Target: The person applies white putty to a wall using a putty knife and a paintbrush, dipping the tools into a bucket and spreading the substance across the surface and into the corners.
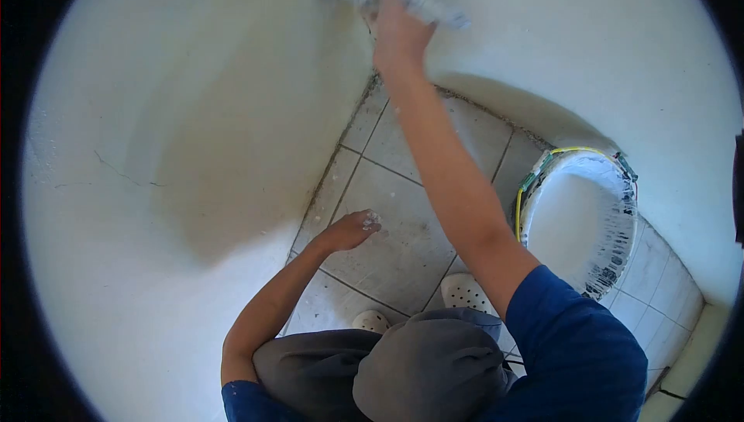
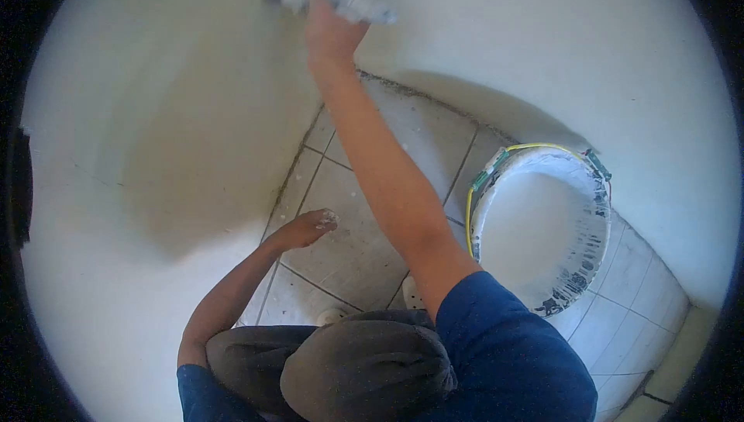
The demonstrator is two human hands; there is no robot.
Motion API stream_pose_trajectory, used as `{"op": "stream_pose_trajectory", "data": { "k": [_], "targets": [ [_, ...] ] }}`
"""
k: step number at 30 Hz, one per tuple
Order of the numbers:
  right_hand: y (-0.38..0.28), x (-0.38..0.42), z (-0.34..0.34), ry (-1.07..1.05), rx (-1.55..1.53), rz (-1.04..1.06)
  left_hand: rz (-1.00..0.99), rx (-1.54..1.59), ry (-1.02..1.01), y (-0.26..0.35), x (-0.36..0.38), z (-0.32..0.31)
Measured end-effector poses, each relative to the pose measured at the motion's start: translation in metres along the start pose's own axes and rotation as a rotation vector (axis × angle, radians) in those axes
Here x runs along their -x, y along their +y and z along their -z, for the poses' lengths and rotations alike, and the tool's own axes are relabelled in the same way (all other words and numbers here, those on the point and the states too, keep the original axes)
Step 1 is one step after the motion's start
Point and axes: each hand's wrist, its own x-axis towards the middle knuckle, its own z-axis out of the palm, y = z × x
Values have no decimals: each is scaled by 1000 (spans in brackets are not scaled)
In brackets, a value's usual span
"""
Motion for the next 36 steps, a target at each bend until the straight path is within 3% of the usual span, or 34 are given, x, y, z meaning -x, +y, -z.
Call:
{"op": "stream_pose_trajectory", "data": {
  "k": [1, 3, 6, 8, 11, 14, 17, 20, 21, 22, 23, 25, 26, 29, 33, 36],
  "targets": [
    [45, -7, 14, 141, 208, 87, -15, 13, 28, -5, -2, -3],
    [123, -18, 77, 206, 377, 22, -31, 13, 70, -3, -2, -3],
    [135, -19, 113, 263, 458, -368, -48, -13, 93, 5, 1, 0],
    [156, -39, 100, 168, 196, -46, -75, 6, 103, 6, 3, -6],
    [56, -35, 15, 168, -355, -293, -51, -69, -65, -21, -8, -14],
    [-43, -20, -35, -190, -135, -81, 40, -98, -20, 11, 5, 0],
    [-101, 12, -53, -153, -222, -59, -25, -5, 79, -1, -1, -2],
    [-1, 4, -22, -26, -35, -59, -104, -82, 128, -18, -9, -9],
    [43, 6, 4, 113, -147, -221, -82, -93, 90, -12, -5, -9],
    [86, 4, 46, 198, 344, -103, -63, -105, 53, -1, -3, -4],
    [124, 11, 87, 131, -7, -140, -43, -116, 12, 3, 1, -5],
    [148, 29, 134, 239, 498, -505, -102, -132, 67, -10, 2, -16],
    [150, 39, 134, 161, 487, -415, -130, -138, 92, -15, 4, -22],
    [131, 62, 91, 9, 288, -244, -74, -120, 127, 3, 25, -23],
    [-14, 71, -25, -143, -158, -144, -17, -78, 29, 3, 33, -14],
    [-46, 86, -33, -223, -298, -126, -31, -93, 38, -9, 31, -13]
  ]
}}
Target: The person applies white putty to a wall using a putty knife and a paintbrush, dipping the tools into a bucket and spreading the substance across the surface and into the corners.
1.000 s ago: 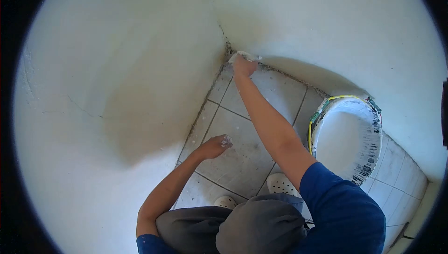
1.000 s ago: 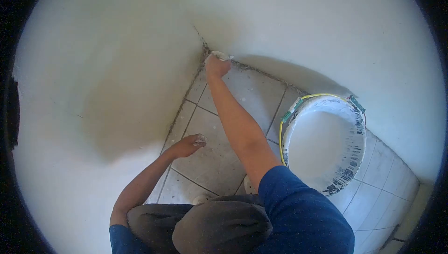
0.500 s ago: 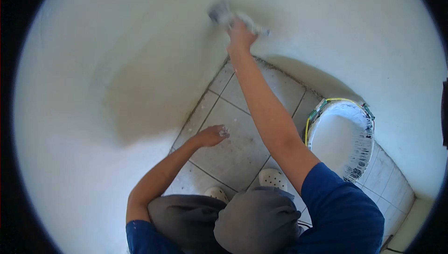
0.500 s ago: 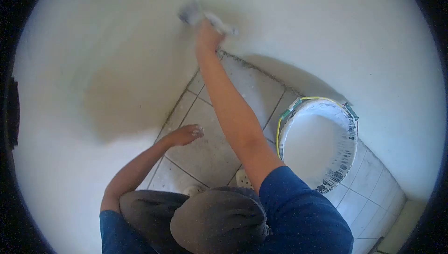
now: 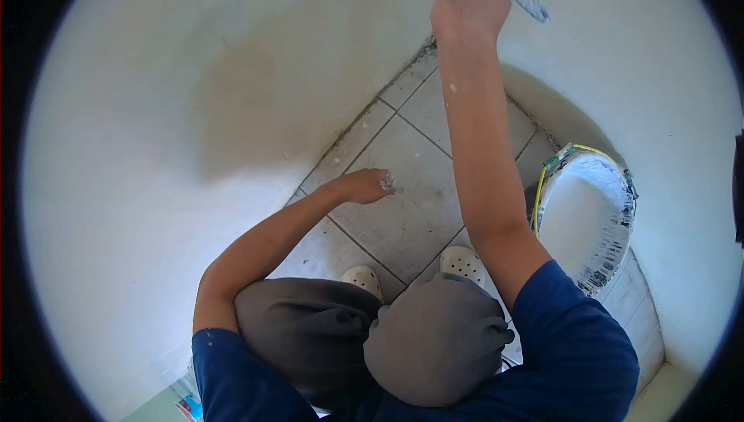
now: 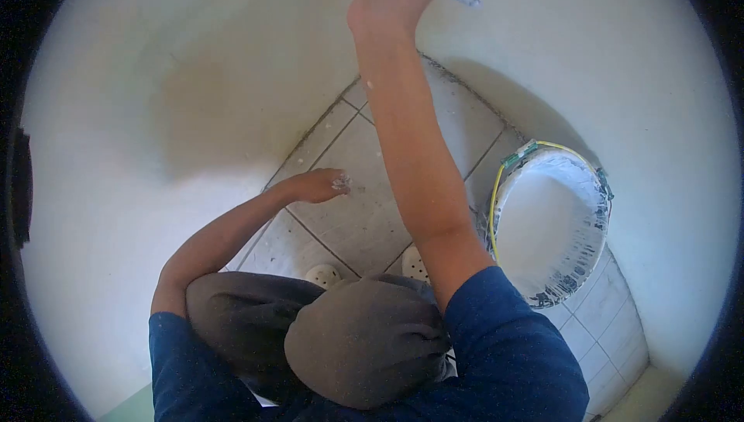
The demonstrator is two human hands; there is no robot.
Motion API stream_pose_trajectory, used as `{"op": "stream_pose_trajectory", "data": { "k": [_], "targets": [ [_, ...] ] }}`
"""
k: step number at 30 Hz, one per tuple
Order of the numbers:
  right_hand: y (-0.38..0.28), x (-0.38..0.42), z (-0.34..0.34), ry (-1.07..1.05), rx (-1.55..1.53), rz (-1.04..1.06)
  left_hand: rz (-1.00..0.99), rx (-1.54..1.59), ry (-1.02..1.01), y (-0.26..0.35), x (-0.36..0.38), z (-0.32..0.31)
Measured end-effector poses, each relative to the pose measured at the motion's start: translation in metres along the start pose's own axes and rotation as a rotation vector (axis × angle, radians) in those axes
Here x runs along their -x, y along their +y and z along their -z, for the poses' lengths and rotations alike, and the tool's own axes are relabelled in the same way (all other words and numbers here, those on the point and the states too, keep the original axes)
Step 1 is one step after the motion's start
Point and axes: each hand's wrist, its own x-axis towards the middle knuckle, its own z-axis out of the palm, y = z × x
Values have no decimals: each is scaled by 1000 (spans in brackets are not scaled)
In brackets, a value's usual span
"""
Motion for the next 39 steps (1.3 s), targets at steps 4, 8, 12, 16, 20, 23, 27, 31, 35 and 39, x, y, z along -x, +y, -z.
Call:
{"op": "stream_pose_trajectory", "data": {
  "k": [4, 8, 12, 16, 20, 23, 27, 31, 35, 39],
  "targets": [
    [97, 42, 84, 275, 258, -89, -27, -88, -15, -7, 1, -10],
    [157, 95, 210, 307, 686, -369, 23, -177, -178, 11, 12, -12],
    [160, 119, 183, 363, 574, -412, 45, -207, -211, 17, 24, -24],
    [69, 135, 34, 62, 175, -367, 65, -202, -266, 1, 26, -36],
    [48, 151, 5, 28, -3, -315, 60, -276, -265, -18, 23, -46],
    [121, 181, 83, 138, 636, -230, 69, -354, -250, -34, 30, -64],
    [148, 198, 196, 286, 728, -488, 184, -352, -422, 2, 45, -54],
    [30, 176, 169, 253, 477, -409, 42, -343, -358, 4, 29, -53],
    [-143, 173, 161, -305, 1696, 394, -276, -245, 88, 48, 18, -31],
    [-265, 167, 174, 24, 1618, 173, -619, -365, 246, 140, -9, -8]
  ]
}}
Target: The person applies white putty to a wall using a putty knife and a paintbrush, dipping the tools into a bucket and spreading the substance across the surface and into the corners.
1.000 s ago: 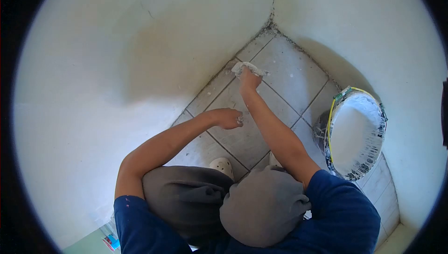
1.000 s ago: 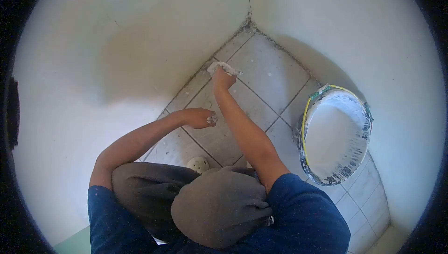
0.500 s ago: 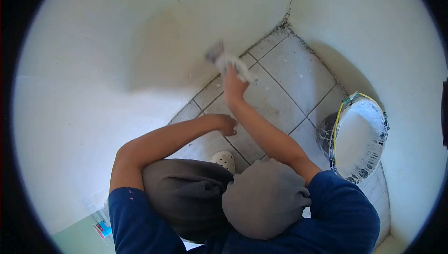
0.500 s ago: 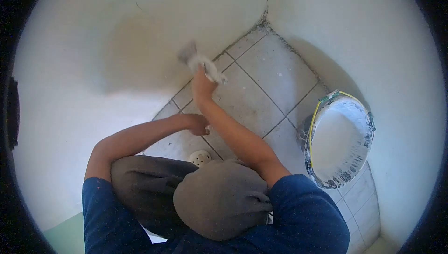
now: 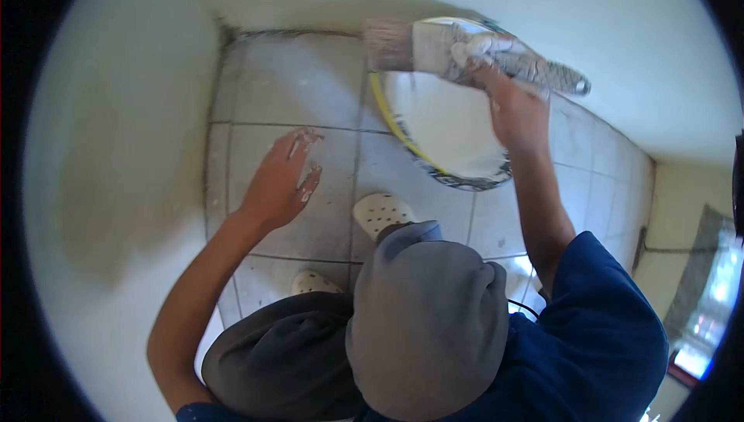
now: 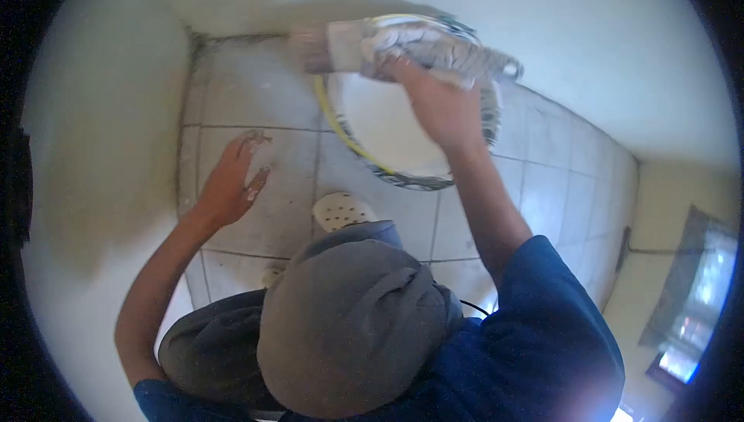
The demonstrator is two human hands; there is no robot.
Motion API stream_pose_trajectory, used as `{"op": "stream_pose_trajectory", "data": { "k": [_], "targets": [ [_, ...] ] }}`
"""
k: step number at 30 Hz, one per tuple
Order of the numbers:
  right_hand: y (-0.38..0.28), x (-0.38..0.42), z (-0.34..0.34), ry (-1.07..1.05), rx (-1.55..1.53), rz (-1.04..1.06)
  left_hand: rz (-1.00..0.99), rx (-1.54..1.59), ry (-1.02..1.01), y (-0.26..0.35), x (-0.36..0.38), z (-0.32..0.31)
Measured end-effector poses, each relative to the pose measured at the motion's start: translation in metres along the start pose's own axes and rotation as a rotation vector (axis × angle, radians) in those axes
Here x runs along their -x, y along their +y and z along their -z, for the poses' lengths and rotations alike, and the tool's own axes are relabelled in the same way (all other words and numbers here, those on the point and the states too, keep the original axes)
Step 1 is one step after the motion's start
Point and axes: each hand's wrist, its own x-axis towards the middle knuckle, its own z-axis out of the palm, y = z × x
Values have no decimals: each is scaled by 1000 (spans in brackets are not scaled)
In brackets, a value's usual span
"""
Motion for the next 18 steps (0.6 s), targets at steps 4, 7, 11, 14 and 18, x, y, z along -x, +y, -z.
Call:
{"op": "stream_pose_trajectory", "data": {
  "k": [4, 7, 11, 14, 18],
  "targets": [
    [50, -29, 49, -29, -28, -40, -343, -123, 106, 39, -62, -3],
    [125, -36, 39, -173, 100, 48, -246, 33, 193, 54, -83, -29],
    [189, -34, 5, -192, 257, 124, -264, 8, 28, 56, -79, -31],
    [179, -33, -6, -267, 226, 91, -250, 43, 20, 53, -77, -32],
    [175, -24, -14, -280, 45, -324, -229, 124, 0, 50, -79, -25]
  ]
}}
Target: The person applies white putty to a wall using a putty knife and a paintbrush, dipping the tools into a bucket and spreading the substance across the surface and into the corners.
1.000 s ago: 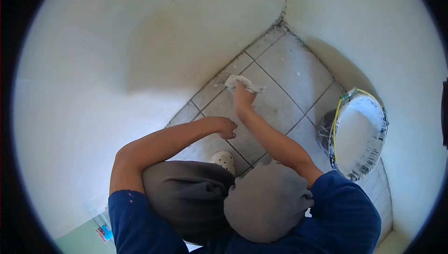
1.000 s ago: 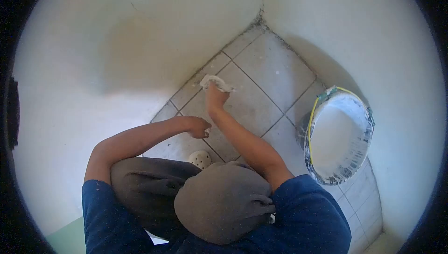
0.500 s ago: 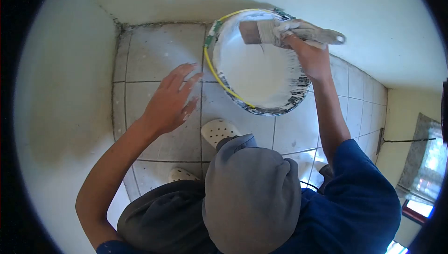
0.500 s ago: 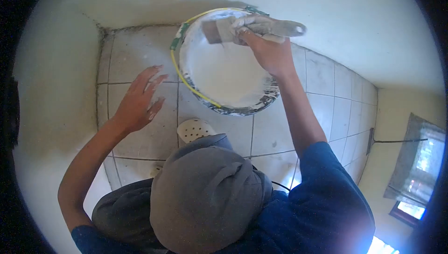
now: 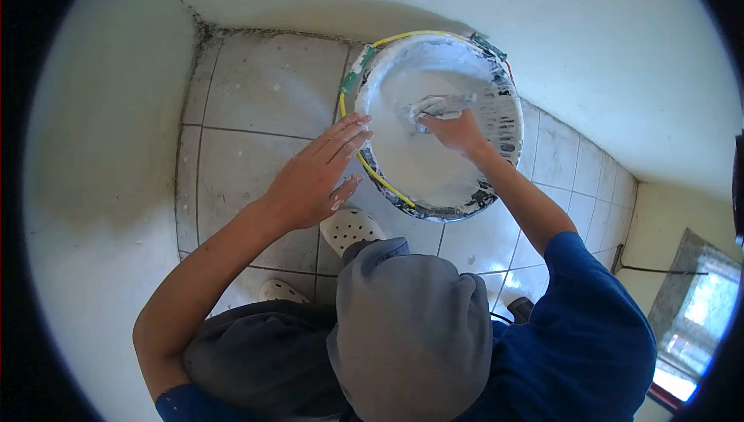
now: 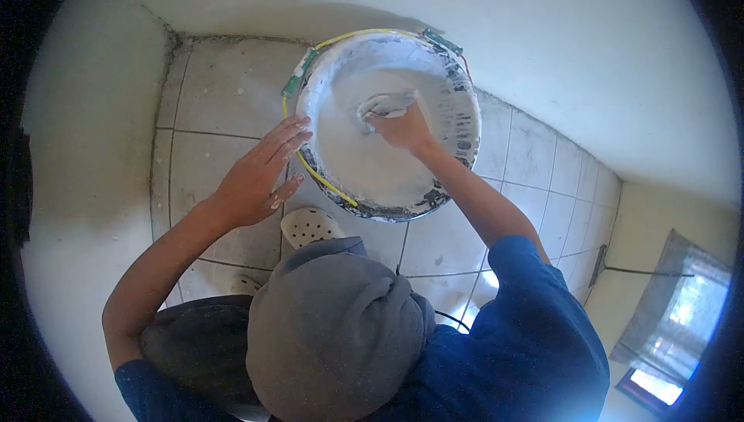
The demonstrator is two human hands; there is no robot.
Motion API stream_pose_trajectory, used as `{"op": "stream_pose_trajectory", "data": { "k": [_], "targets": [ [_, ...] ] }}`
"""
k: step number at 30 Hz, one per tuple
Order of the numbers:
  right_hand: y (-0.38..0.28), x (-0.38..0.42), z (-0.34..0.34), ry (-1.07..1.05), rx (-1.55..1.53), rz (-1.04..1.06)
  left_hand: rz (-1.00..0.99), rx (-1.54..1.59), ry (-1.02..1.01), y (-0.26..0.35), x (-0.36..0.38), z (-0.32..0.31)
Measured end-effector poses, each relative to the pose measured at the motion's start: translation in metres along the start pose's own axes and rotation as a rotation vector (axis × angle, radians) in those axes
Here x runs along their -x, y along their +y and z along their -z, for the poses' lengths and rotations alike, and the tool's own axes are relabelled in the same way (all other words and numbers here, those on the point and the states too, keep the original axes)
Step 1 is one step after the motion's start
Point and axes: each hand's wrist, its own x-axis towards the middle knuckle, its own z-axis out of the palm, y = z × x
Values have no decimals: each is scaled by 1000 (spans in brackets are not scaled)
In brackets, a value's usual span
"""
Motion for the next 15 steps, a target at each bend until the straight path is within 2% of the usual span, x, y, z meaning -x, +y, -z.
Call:
{"op": "stream_pose_trajectory", "data": {
  "k": [3, 6, 12, 15],
  "targets": [
    [-14, 3, 12, -76, -552, -269, 14, 71, 10, -4, 0, -1],
    [-25, 8, 29, -114, -715, -332, 36, 132, 17, -6, -1, -5],
    [-34, 25, 44, -19, -923, -350, 21, 110, 25, -11, -4, -11],
    [-25, 26, 47, -43, -891, -331, 17, 110, 54, -12, -3, -13]
  ]
}}
